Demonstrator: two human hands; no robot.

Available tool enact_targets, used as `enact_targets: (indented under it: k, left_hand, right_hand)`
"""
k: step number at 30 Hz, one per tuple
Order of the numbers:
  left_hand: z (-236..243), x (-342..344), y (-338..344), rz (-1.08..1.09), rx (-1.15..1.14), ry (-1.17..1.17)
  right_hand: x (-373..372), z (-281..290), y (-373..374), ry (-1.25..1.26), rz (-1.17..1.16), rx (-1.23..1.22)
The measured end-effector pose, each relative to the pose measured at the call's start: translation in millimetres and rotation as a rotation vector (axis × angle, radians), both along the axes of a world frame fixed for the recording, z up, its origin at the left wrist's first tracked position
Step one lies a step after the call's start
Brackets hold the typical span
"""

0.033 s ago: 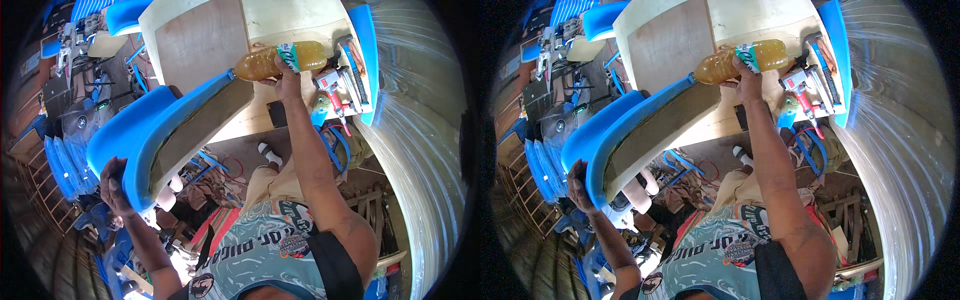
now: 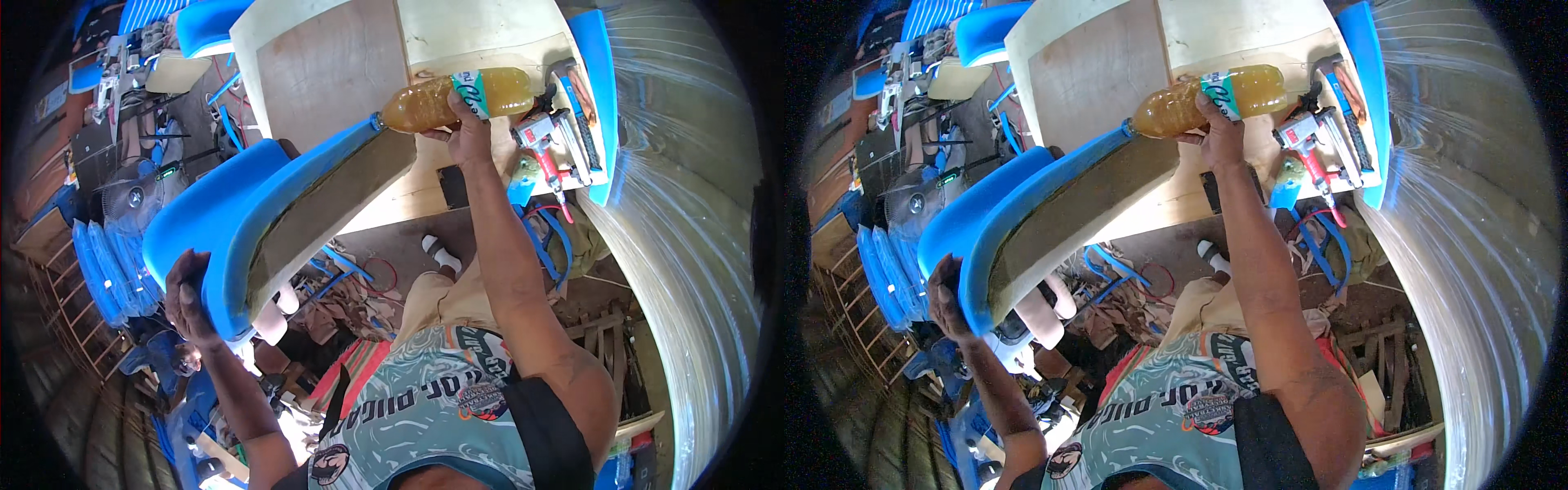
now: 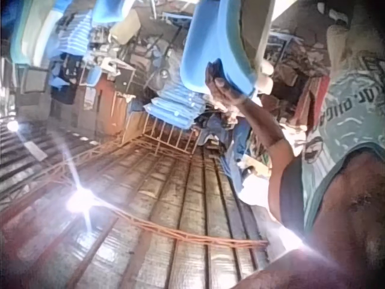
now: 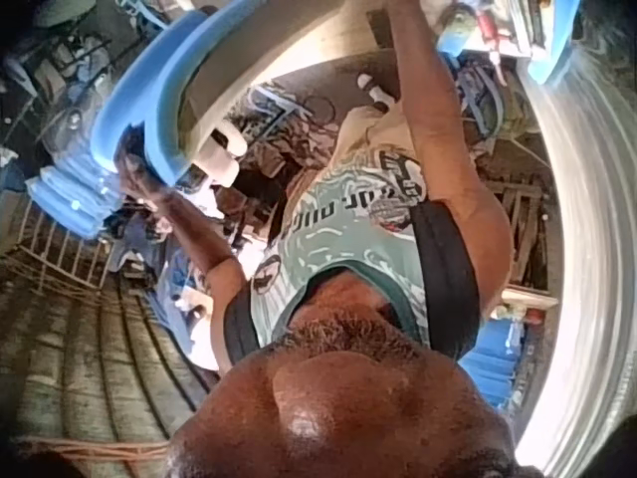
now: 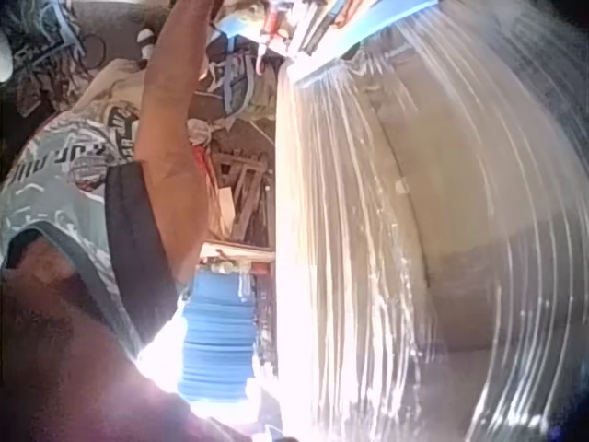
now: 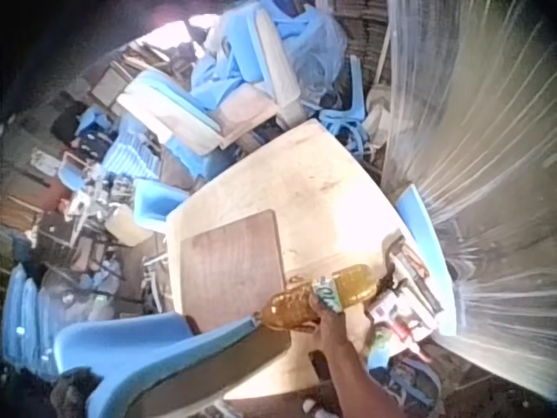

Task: The recorder is applying blue foam padding to a wooden chair frame and securing it with adhesive from a bottle.

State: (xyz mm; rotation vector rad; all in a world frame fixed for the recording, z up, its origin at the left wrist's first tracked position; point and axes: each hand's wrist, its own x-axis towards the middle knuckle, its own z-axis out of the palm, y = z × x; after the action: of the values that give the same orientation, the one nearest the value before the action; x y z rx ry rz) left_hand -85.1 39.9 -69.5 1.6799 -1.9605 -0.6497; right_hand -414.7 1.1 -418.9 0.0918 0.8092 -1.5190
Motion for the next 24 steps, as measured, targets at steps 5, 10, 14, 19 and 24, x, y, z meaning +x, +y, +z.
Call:
enact_targets:
  k: [5, 10, 14, 19, 24]
  left_hand:
    - [-8, -15, 0, 0.049, -0.039, 0.021]
    - [-5, -15, 1, -0.023, -0.120, 0.120]
    - [-5, 13, 2, -0.126, -0.183, 0.376]
    - [8, 54, 11, -0.284, -0.226, 0.585]
    - [28, 124, -4, -0.228, -0.205, 0.020]
  right_hand:
    - [8, 40, 13, -0.071, -0.033, -0.107]
    - [20, 124, 21, -0.117, -0.096, -0.280]
    - [26, 189, 40, -0.085, -0.090, -0.448]
    - [35, 241, 87, 0.095, -0.184, -0.610]
    - [74, 272, 139, 0.331, -0.521, -0.613]
